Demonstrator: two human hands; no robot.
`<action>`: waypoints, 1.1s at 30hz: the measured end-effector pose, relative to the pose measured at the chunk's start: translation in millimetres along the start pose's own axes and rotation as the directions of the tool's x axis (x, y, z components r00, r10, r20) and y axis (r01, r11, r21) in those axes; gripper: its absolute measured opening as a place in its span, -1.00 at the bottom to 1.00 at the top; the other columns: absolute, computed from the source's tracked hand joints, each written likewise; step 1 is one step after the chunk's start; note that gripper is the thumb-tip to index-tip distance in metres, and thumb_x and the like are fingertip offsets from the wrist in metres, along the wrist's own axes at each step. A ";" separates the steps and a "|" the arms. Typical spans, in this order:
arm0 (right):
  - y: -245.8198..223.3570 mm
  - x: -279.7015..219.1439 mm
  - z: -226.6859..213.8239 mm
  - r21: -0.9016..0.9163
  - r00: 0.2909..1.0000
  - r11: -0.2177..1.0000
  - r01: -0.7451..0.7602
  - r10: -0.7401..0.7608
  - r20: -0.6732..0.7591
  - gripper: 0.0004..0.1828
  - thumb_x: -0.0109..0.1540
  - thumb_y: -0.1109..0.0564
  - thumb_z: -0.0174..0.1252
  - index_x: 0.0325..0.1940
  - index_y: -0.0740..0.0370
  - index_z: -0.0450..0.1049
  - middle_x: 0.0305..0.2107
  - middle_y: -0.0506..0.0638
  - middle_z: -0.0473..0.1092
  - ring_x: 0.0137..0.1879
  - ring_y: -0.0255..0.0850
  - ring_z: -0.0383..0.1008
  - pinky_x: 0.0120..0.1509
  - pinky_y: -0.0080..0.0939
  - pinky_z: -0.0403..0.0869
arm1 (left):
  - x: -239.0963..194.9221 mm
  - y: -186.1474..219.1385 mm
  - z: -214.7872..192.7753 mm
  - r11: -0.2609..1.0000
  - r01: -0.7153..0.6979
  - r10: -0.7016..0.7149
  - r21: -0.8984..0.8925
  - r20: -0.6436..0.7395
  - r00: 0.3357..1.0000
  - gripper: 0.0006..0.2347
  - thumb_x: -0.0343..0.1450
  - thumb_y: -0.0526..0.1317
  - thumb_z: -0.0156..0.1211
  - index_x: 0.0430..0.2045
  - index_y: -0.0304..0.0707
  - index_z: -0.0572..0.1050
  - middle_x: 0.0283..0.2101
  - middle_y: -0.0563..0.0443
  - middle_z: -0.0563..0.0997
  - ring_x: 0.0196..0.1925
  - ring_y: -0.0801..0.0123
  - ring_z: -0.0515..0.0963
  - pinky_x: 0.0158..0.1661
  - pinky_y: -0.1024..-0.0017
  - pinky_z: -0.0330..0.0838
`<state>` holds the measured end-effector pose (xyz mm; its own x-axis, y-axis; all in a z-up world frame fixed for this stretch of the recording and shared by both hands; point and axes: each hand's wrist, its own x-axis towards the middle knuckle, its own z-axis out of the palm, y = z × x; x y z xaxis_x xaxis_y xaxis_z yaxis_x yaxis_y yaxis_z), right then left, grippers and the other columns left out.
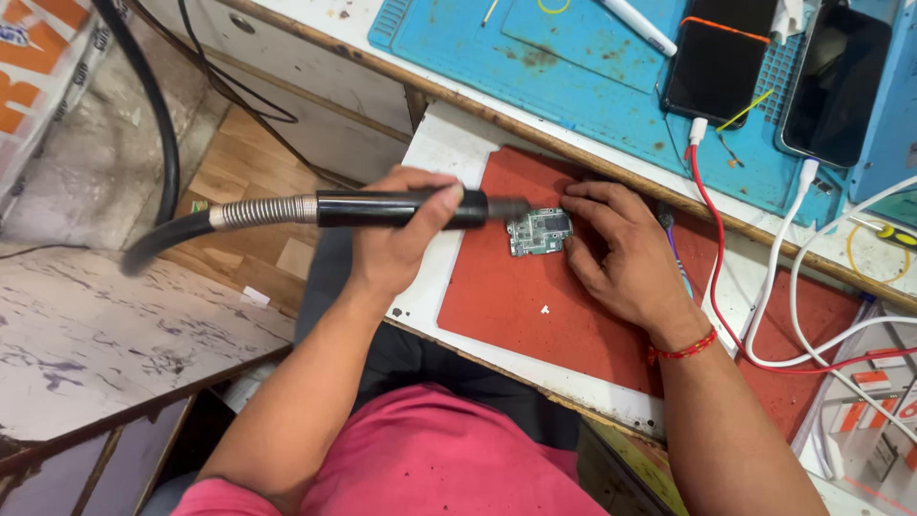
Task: The person uses a hot air gun to heat a small circuit board placed on a red mat. They hold the board steady with one hand while directing the hot air nozzle with the other, moving the tool across different components on the board.
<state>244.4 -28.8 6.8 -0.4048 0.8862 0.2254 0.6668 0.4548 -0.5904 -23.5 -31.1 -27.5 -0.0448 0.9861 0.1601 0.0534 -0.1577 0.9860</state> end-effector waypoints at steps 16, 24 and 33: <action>-1.1 -2.4 -0.3 0.007 1.000 1.000 0.015 -0.015 -0.003 -0.62 0.17 0.29 0.22 0.09 0.34 0.52 0.11 0.15 0.41 0.25 0.09 0.43 0.32 -0.02 0.43 | -13.5 -1.4 4.0 0.969 -0.242 0.239 0.057 0.059 0.969 -0.79 0.44 -0.15 0.37 -0.23 -0.34 0.64 -0.22 -0.02 0.64 -0.10 0.31 0.63 -0.02 0.37 0.52; 0.6 -1.5 1.7 -0.003 1.000 1.000 0.018 -0.018 -0.019 -0.65 0.19 0.30 0.22 0.08 0.34 0.53 0.11 0.15 0.42 0.24 0.09 0.44 0.32 -0.02 0.43 | -14.3 -7.2 7.0 0.989 -0.104 0.113 0.107 -0.085 0.990 -0.80 0.46 -0.14 0.34 -0.23 -0.32 0.64 -0.16 -0.05 0.62 -0.09 0.34 0.64 -0.02 0.42 0.51; 0.8 -2.2 1.7 0.026 0.999 0.999 0.020 -0.020 -0.025 -0.61 0.16 0.30 0.22 0.09 0.35 0.52 0.11 0.15 0.42 0.25 0.08 0.44 0.33 -0.03 0.44 | -11.3 4.0 4.7 0.987 -0.152 0.147 0.053 0.100 0.984 -0.78 0.47 -0.13 0.33 -0.22 -0.34 0.63 -0.20 -0.05 0.62 -0.15 0.38 0.63 -0.06 0.43 0.51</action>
<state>244.8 -30.5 4.5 -0.4018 0.8790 0.2567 0.6419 0.4703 -0.6056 -18.1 -42.6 -25.6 0.0636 0.9526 0.2976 0.1123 -0.3032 0.9463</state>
